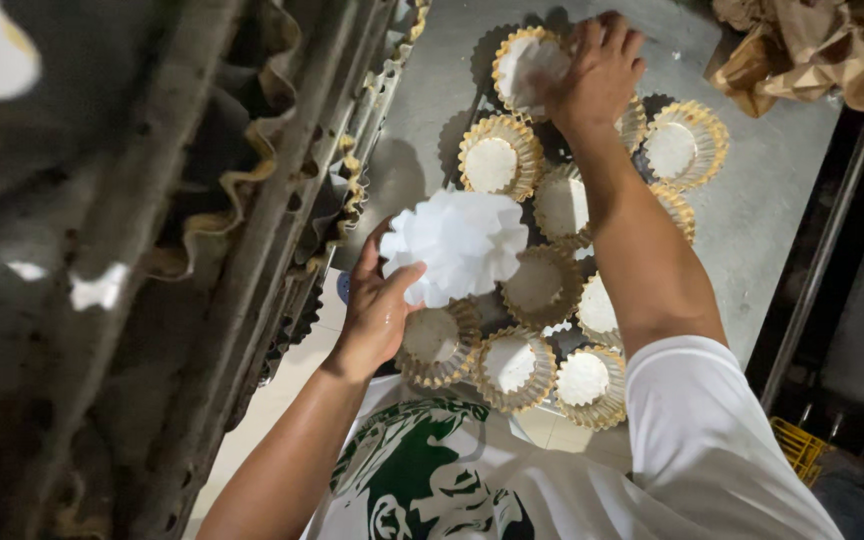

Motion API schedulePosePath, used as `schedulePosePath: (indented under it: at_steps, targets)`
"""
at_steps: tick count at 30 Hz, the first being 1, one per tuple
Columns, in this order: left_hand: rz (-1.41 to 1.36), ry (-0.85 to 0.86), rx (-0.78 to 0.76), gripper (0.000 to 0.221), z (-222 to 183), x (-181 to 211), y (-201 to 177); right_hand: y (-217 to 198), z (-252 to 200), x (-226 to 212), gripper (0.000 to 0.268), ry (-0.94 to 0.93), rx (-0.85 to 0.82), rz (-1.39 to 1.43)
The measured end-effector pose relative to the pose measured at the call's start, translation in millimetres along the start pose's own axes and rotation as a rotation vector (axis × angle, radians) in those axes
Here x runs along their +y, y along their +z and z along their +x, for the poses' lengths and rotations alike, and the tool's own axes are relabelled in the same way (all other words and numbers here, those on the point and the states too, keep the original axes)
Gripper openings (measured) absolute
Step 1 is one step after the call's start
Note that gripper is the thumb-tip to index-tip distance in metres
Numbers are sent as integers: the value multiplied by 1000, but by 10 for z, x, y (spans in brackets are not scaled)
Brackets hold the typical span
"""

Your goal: The person places white pleated paper liners into metal baking molds on a tray by hand.

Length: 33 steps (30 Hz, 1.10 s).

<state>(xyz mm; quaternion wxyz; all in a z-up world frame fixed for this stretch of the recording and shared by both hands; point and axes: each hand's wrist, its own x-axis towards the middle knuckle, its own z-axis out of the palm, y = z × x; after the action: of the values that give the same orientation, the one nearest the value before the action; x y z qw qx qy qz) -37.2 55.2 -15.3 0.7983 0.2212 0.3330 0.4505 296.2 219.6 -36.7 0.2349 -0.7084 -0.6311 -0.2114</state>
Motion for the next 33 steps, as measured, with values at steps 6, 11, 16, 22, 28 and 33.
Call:
schedulePosePath:
  at_steps: [6,11,16,22,28,33]
  targets:
    - [136,209,-12,64,104,-147,-37,-907,-189,-389,38,419,-836,963]
    - [136,174,-26,66,178,-255,89,-1260,-532,-288,18,158,-915,789]
    - [165,155,-47,61,70,-185,153,-900,-406,800,23,394,-455,665]
    - [213,137,-95,60,-28,-116,317,-267,-644,1298,32,276,-275,132]
    - [196,73,-28,64,-40,-118,344,-338,-694,1103,27,202,-164,67]
    - [62,125,-133,73,12,-243,306,-893,-634,514,17,306,-186,438]
